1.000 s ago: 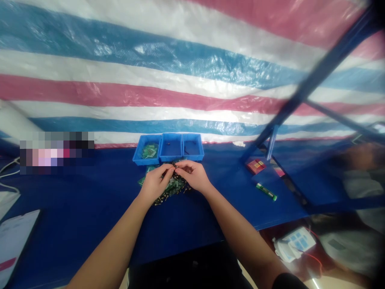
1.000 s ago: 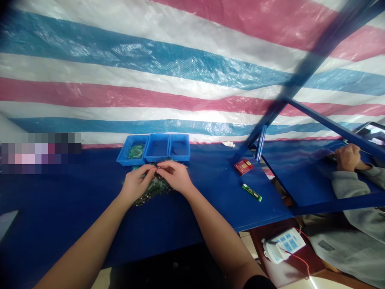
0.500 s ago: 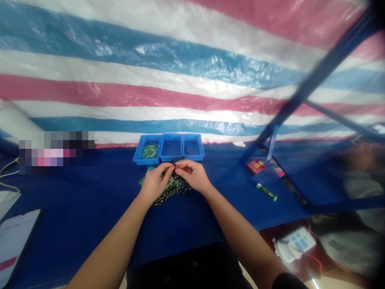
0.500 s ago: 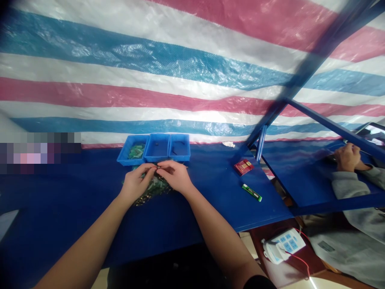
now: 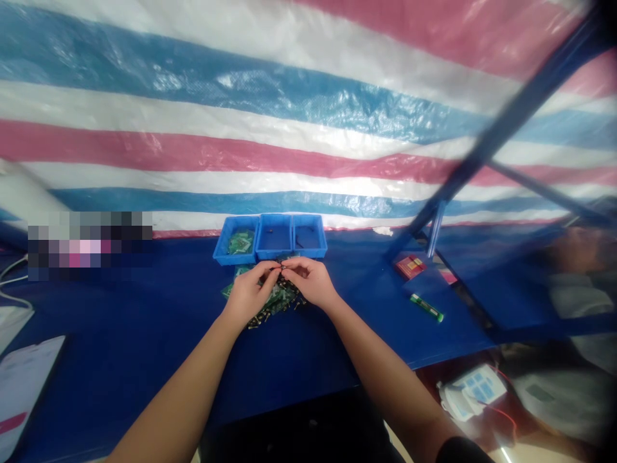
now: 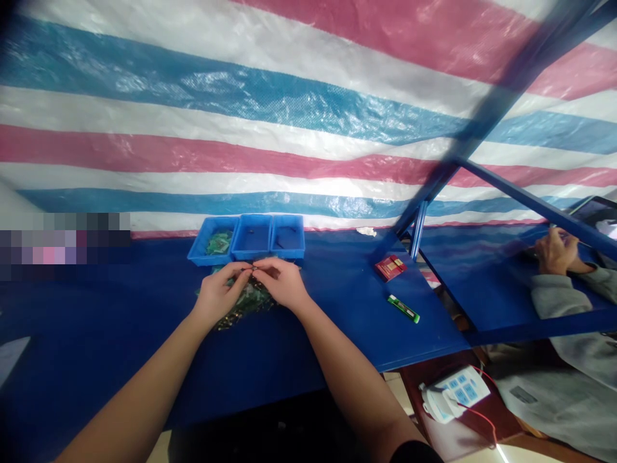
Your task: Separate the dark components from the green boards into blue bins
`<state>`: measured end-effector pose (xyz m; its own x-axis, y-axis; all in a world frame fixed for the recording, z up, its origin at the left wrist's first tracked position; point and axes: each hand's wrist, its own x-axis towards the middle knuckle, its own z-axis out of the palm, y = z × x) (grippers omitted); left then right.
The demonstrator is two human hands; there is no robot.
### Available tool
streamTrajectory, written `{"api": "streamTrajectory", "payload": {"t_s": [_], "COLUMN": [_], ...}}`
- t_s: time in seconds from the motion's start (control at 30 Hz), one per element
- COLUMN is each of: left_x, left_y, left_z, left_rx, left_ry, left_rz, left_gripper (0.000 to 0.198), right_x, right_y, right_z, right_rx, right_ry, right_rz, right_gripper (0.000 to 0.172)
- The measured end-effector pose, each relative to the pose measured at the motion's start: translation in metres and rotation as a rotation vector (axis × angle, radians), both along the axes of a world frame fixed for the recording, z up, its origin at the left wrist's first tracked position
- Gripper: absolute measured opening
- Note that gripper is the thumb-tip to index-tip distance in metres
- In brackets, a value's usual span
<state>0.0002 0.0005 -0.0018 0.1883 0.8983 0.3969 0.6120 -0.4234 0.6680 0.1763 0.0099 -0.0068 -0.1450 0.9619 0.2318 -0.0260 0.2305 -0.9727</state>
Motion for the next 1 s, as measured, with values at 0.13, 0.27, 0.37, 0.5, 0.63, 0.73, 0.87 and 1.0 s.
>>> {"api": "streamTrajectory", "payload": {"t_s": [0.13,0.27,0.37,0.5,0.63,0.73,0.87,1.0], "left_x": [-0.0005,-0.0001,0.0003,0.0005,-0.0002,-0.0008,-0.0012,-0.0007], "left_y": [0.0011,0.0000,-0.0010,-0.0012,-0.0001,0.0004,0.0003,-0.0003], "left_z": [0.0003,0.0019,0.0022,0.0016,0.0022,0.0034,0.0042,0.0053], "left_rx": [0.008,0.016,0.006,0.007,0.020,0.027,0.033,0.015], "left_ry": [0.036,0.054,0.029,0.005,0.021,0.036,0.047,0.060], "left_rz": [0.004,0.010,0.012,0.021,0.009,-0.001,-0.009,-0.016], "left_gripper": [0.028,0.029,0.030,0.035,0.031,0.030,0.029,0.029], "right_x": [-0.0007,-0.0010,-0.0003,0.0005,0.0003,0.0001,0.0003,0.0000], "right_y": [0.0007,0.0005,-0.0004,-0.0014,-0.0010,-0.0001,0.0001,-0.0004], "right_z": [-0.0044,-0.0056,-0.0022,0.0031,0.0029,0.0006,-0.0008,-0.0003], "right_rx": [0.003,0.000,0.000,-0.011,-0.013,-0.005,-0.004,0.001], "right_ry": [-0.010,-0.001,-0.001,0.005,-0.012,-0.031,-0.037,-0.007], "right_rz": [0.004,0.005,0.000,-0.001,-0.006,-0.004,-0.002,0.008], "right_gripper": [0.025,0.026,0.025,0.026,0.027,0.027,0.027,0.025]}}
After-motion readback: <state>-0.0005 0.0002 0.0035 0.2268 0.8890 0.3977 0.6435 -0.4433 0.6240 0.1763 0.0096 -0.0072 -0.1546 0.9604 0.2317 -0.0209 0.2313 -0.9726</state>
